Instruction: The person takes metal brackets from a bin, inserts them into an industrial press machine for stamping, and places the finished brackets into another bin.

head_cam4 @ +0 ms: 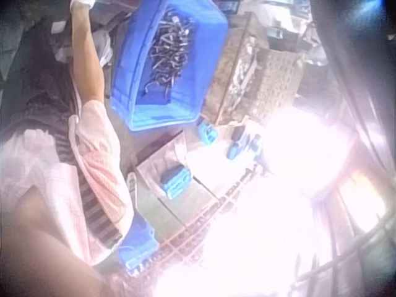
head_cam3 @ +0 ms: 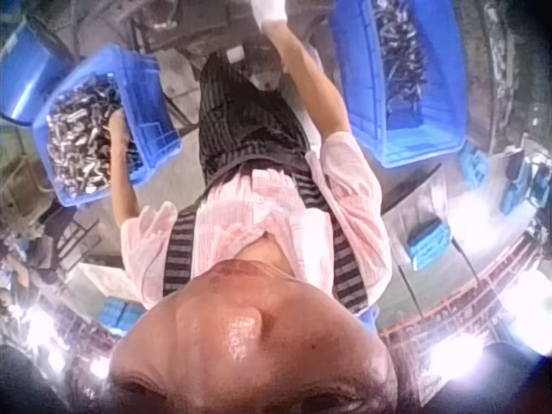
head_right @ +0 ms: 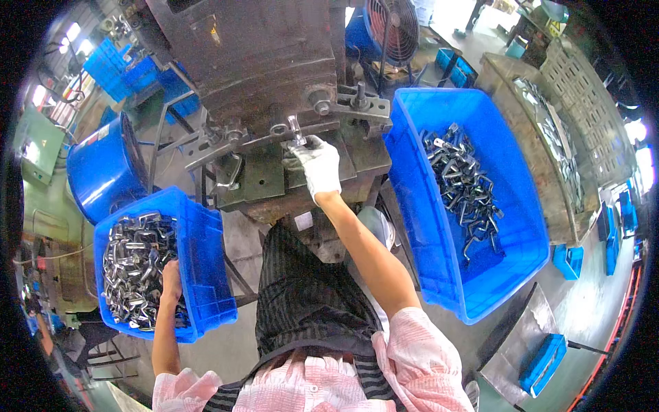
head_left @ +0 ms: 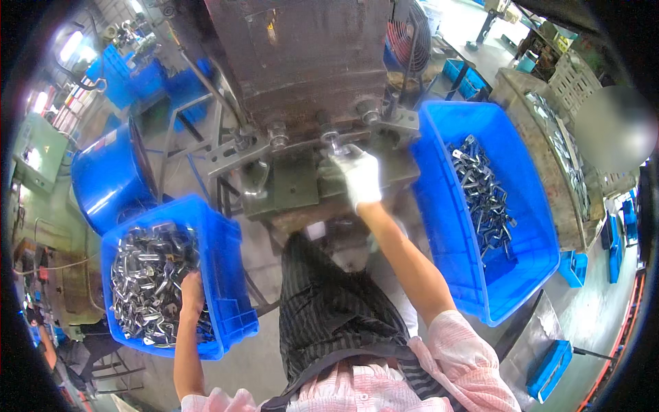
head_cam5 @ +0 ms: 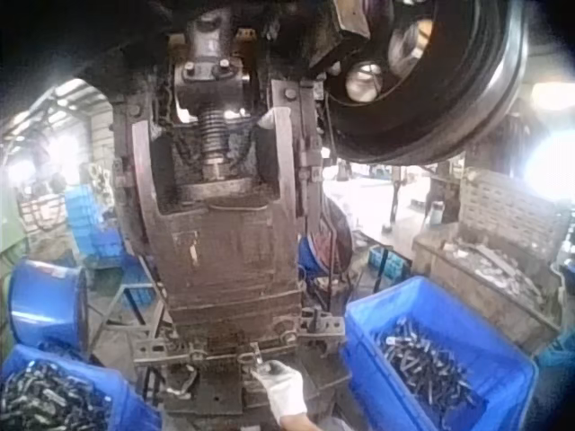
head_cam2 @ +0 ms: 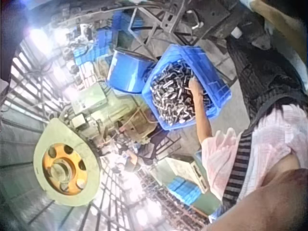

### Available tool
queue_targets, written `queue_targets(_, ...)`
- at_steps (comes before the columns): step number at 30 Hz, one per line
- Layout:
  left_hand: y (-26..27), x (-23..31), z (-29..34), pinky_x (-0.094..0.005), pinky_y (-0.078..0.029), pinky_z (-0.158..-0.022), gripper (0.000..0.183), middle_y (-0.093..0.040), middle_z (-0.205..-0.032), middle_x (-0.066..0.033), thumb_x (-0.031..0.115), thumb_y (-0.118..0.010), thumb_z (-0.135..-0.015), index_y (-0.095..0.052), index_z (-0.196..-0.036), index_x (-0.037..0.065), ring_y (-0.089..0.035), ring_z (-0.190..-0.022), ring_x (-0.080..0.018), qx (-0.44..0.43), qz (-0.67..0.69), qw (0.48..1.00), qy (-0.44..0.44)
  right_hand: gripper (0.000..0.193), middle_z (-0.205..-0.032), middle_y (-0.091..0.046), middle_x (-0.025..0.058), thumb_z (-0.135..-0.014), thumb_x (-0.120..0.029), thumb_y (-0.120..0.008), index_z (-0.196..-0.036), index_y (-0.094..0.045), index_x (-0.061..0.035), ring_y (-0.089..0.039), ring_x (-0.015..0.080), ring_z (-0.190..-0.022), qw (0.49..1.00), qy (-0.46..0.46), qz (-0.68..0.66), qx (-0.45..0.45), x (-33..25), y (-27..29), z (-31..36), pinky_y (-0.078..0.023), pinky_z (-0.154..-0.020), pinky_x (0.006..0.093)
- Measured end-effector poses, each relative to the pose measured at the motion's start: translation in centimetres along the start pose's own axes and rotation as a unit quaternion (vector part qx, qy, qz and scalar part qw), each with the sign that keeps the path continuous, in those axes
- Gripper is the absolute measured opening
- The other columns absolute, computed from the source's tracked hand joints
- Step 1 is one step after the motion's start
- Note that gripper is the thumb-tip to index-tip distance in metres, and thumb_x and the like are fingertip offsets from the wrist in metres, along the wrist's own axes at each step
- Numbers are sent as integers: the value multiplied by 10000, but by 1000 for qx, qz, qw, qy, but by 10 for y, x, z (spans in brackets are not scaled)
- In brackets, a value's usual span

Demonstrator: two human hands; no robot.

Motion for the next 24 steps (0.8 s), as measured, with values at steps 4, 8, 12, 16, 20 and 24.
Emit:
queue_targets(4, 44, 16, 5, -418, -399, -535, 134, -565, -677, -204, -12, -504, -695, -581, -802, 15, -571, -638, -366, 83, -78, 993, -11, 141, -792, -647, 112, -808, -5, -595, -943, -583, 36, -643, 182, -615, 997, 12, 70, -15, -13, 0, 2, -535, -535, 269)
queue_targets(8, 122, -15, 27, -290, -451, -590, 151, -613, -725, -131, 12, -583, -771, -594, -917, -22, -600, -652, -206, 291, 94, 951, 34, 142, -766, -646, 41, -789, -121, -630, -861, -649, -1, -570, 133, -690, 903, 237, 347, 87, -119, 44, 27, -466, -664, 283)
queue_targets(12, 164, -16, 31, -270, -369, -518, 148, -543, -706, -41, 70, -658, -761, -598, -858, -25, -456, -574, -97, 330, 261, 896, 141, 335, -814, -650, 96, -809, -225, -618, -1066, -593, -11, -597, 159, -703, 802, 133, 560, 159, -177, 140, 18, -473, -669, 325)
queue_targets(16, 188, 5, 30, -235, -369, -518, 117, -549, -724, -41, 60, -651, -778, -591, -835, -24, -498, -590, -77, 363, 279, 884, 91, 433, -911, -630, 144, -778, -286, -659, -1129, -572, -48, -576, 150, -752, 700, 149, 683, 146, -195, 161, 35, -437, -688, 291)
queue_targets(20, 193, 66, 22, -215, -401, -520, 105, -570, -728, -21, 46, -634, -789, -614, -879, -5, -524, -612, -68, 342, 375, 859, 70, 230, -822, -654, 102, -770, -148, -651, -980, -653, -54, -594, 114, -712, 798, 73, 598, 13, -120, 95, 55, -464, -668, 255)
queue_targets(24, 161, 119, -5, -219, -477, -546, 198, -620, -805, -34, 11, -620, -777, -630, -974, 16, -552, -620, -87, 247, 543, 801, 61, 404, -897, -662, 117, -728, -200, -690, -1105, -602, -84, -637, 157, -737, 871, 14, 440, -217, -39, -13, 96, -500, -686, 297)
Point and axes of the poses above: each hand's wrist, its own z-axis away from the middle knuckle, its own y-axis out of the back of the hand, x = y × z, the point moved 10 cm from there along -z, towards the middle knuckle
